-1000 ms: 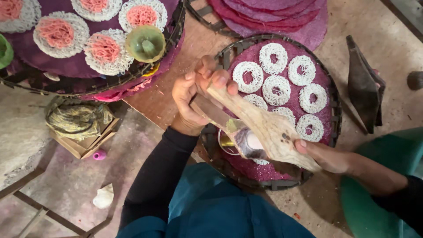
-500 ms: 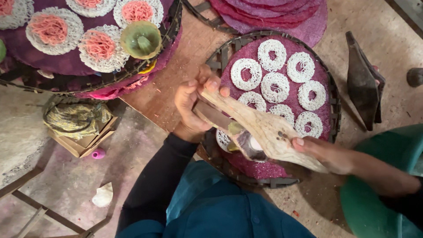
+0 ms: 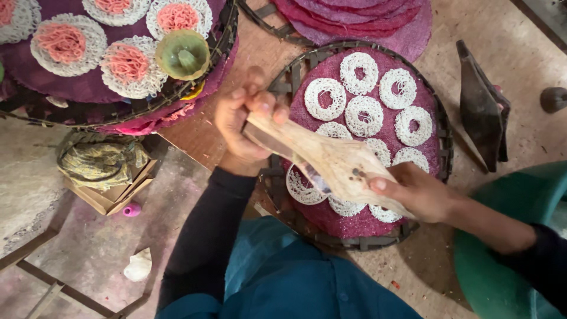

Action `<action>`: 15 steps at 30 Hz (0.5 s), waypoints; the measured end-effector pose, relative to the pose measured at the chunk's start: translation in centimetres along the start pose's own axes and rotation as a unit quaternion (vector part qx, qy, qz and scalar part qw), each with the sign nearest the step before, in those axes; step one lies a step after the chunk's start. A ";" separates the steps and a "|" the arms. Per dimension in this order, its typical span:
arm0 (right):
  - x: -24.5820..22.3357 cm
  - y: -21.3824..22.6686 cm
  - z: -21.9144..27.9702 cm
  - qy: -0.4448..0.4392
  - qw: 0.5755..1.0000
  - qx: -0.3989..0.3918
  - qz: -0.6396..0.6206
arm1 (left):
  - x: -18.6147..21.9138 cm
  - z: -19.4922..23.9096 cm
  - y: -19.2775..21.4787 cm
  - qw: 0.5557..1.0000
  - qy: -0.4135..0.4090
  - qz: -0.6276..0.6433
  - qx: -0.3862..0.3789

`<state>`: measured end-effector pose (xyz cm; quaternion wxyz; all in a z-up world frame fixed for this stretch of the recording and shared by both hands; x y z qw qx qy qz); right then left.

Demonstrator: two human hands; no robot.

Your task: The person uses a wooden extrusion tool to press white dough into circular shapes on a purple mat. They then use a piping bag to add pink dough centers to the white circles, creating decorative food items.

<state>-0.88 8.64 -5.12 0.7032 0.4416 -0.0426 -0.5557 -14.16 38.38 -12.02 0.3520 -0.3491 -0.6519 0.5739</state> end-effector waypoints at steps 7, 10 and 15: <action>-1.1 -1.8 -0.1 0.053 0.996 -0.037 -0.062 | 2.1 3.4 -0.6 0.995 -0.030 -0.014 0.096; 1.1 -2.0 0.0 0.019 0.998 -0.045 -0.045 | 0.5 4.1 -0.3 0.988 -0.071 -0.017 0.137; 6.8 -0.2 0.7 -0.017 0.999 0.018 -0.041 | -2.4 3.5 -1.4 0.997 0.046 -0.030 0.062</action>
Point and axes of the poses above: each hand's wrist, its own z-axis away from the middle knuckle, its own y-axis out of the back of the hand, x = y × z, the point moved 2 cm from there along -z, towards the middle knuckle, and after that the axes turned 11 degrees about x, right-handed, at the moved point
